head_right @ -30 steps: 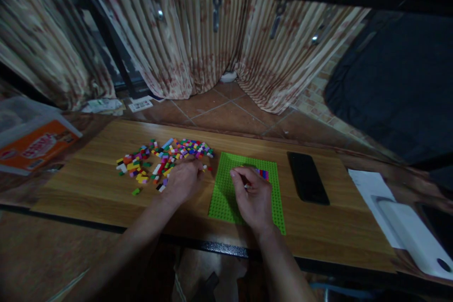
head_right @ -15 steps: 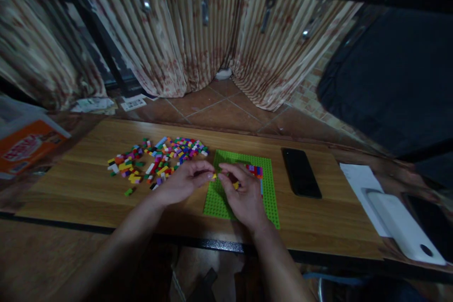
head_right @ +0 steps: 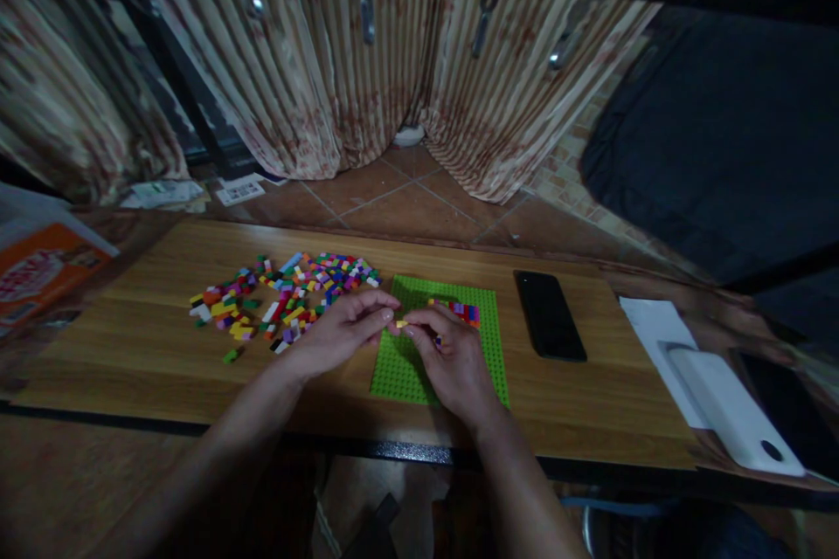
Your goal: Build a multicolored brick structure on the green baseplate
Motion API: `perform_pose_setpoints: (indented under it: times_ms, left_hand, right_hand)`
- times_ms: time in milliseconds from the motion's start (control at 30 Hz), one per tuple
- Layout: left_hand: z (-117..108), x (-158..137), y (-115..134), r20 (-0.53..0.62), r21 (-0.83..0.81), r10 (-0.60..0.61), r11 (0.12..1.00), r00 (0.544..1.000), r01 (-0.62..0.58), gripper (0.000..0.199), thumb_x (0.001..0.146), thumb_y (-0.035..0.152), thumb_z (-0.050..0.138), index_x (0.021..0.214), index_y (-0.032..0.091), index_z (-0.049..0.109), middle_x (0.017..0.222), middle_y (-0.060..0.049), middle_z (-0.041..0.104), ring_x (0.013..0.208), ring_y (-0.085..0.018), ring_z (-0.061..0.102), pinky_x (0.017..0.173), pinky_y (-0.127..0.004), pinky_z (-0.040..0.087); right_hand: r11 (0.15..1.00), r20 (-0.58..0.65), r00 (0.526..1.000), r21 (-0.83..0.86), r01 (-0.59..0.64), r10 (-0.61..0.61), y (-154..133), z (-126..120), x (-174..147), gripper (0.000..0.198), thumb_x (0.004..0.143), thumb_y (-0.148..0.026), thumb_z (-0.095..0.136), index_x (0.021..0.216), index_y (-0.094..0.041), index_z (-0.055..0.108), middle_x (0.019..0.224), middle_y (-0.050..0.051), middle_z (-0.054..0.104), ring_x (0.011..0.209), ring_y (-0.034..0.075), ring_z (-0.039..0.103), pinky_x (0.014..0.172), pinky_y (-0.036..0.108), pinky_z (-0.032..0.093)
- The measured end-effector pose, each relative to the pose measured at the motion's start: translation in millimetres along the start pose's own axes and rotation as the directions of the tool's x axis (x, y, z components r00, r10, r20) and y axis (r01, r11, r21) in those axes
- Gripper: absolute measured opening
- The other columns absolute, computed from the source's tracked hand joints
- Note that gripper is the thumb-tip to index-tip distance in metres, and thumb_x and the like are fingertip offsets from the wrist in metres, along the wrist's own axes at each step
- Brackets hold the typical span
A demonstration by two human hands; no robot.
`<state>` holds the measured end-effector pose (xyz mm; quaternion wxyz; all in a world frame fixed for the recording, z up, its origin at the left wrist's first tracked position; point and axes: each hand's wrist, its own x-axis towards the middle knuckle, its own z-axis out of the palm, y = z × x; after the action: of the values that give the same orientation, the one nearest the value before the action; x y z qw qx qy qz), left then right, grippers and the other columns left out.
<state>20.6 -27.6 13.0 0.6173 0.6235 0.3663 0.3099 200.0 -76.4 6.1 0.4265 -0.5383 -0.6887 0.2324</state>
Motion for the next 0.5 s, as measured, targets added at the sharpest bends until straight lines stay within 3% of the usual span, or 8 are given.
perform_pose_setpoints:
  times_ms: [133,233,367,500]
  left_hand:
    - [-4,2,-4,-0.066,0.071,-0.001,0.997,0.998,0.006,0.018,0.088,0.029,0.051,0.094,0.015,0.061,0.078,-0.001,0.065,0.066,-0.010,0.054,0.061,-0.022,0.042]
    - [-7,3,-6,-0.115,0.095,0.016,0.995,0.993,-0.005,0.015,0.086,0.026,0.053,0.090,0.015,0.062,0.076,-0.001,0.065,0.069,-0.011,0.056,0.064,-0.023,0.042]
    - [-9,3,-5,-0.142,0.103,0.020,0.995,0.990,-0.005,0.013,0.084,0.024,0.055,0.087,0.015,0.064,0.075,0.000,0.064,0.070,-0.011,0.056,0.067,-0.024,0.043]
    - [-9,3,-3,-0.152,0.125,0.022,0.992,0.988,-0.003,0.012,0.083,0.022,0.055,0.086,0.015,0.065,0.073,0.001,0.064,0.069,-0.011,0.056,0.068,-0.025,0.043]
  right_hand:
    - [0.993,-0.088,0.990,0.055,-0.109,0.113,15,-25,-4,0.016,0.084,-0.037,0.064,0.087,-0.024,0.072,0.089,0.002,0.070,0.083,0.017,0.064,0.077,0.031,0.049]
    - [0.959,-0.156,0.949,0.120,-0.257,0.273,32,-49,-8,0.022,0.079,-0.042,0.068,0.086,-0.022,0.071,0.088,0.003,0.072,0.080,0.018,0.065,0.074,0.032,0.050]
    - [0.919,-0.141,0.910,0.132,-0.372,0.389,54,-72,-13,0.030,0.072,-0.047,0.072,0.084,-0.020,0.072,0.086,0.005,0.073,0.082,0.020,0.065,0.076,0.033,0.049]
    - [0.904,-0.043,0.904,0.074,-0.422,0.425,65,-79,-17,0.032,0.072,-0.049,0.071,0.086,-0.019,0.073,0.087,0.005,0.073,0.083,0.021,0.064,0.077,0.034,0.048]
